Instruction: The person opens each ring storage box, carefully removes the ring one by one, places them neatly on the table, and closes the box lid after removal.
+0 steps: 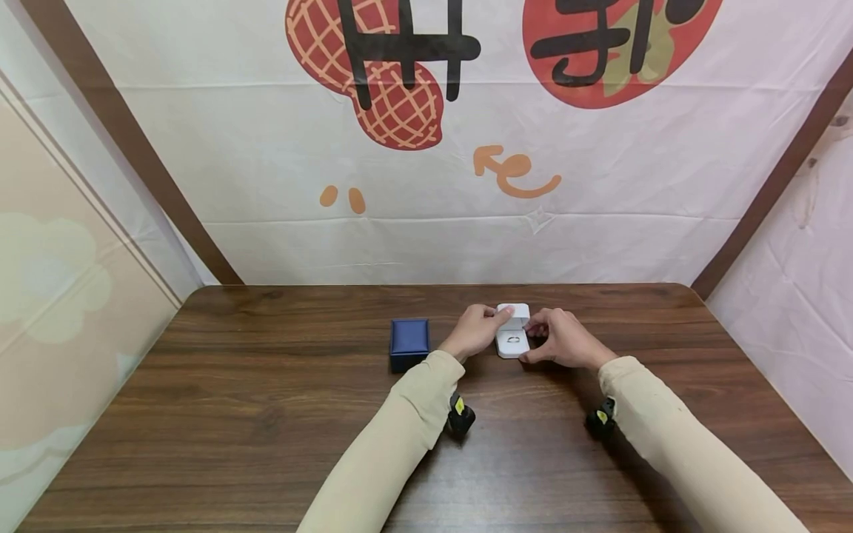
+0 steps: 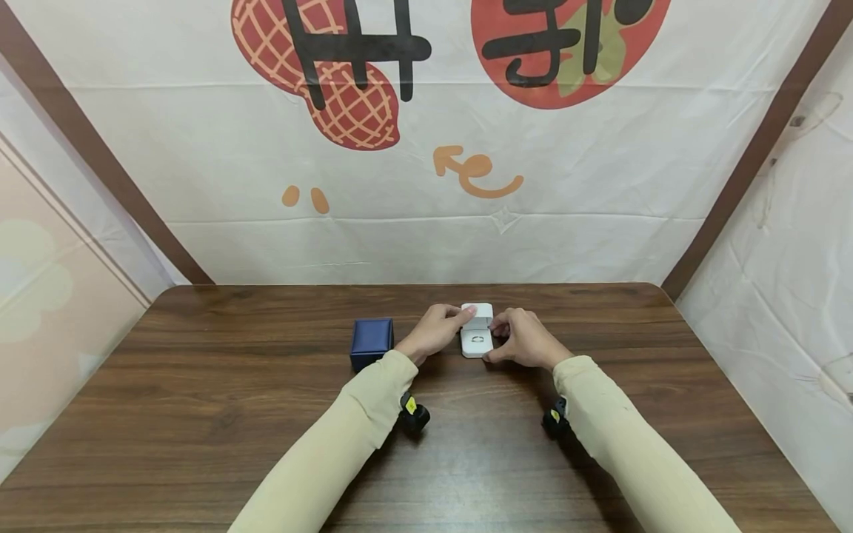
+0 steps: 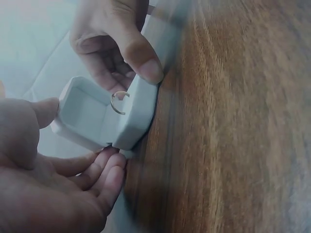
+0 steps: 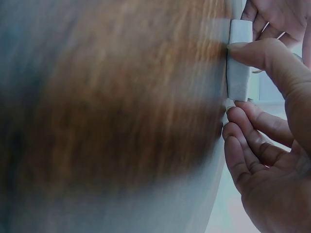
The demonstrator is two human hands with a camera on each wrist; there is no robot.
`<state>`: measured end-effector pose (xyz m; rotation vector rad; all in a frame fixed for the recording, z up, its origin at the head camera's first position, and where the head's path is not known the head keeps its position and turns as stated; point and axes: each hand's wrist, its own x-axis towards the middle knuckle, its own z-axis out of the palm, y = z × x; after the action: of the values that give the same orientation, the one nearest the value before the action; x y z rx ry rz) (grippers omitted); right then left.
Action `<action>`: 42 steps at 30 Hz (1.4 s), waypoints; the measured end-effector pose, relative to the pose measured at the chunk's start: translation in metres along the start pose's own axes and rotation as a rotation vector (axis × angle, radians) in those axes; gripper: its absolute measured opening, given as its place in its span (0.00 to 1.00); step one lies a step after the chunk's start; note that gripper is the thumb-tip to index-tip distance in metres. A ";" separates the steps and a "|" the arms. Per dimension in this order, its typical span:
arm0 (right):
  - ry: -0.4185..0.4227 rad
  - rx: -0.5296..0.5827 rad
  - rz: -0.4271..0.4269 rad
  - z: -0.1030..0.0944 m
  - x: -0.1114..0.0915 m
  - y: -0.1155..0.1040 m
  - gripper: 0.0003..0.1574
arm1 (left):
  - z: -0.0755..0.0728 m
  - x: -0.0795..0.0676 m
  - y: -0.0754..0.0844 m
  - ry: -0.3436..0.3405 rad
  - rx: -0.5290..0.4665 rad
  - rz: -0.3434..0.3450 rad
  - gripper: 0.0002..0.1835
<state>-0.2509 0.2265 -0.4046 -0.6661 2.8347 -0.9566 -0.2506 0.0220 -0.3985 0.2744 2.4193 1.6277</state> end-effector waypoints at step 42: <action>0.010 -0.023 -0.007 0.000 0.000 0.000 0.24 | 0.019 -0.012 -0.009 0.229 0.382 0.247 0.03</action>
<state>-0.2510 0.2261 -0.4045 -0.6761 2.8582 -0.9321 -0.2337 0.0320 -0.4126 0.4886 2.9718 1.3312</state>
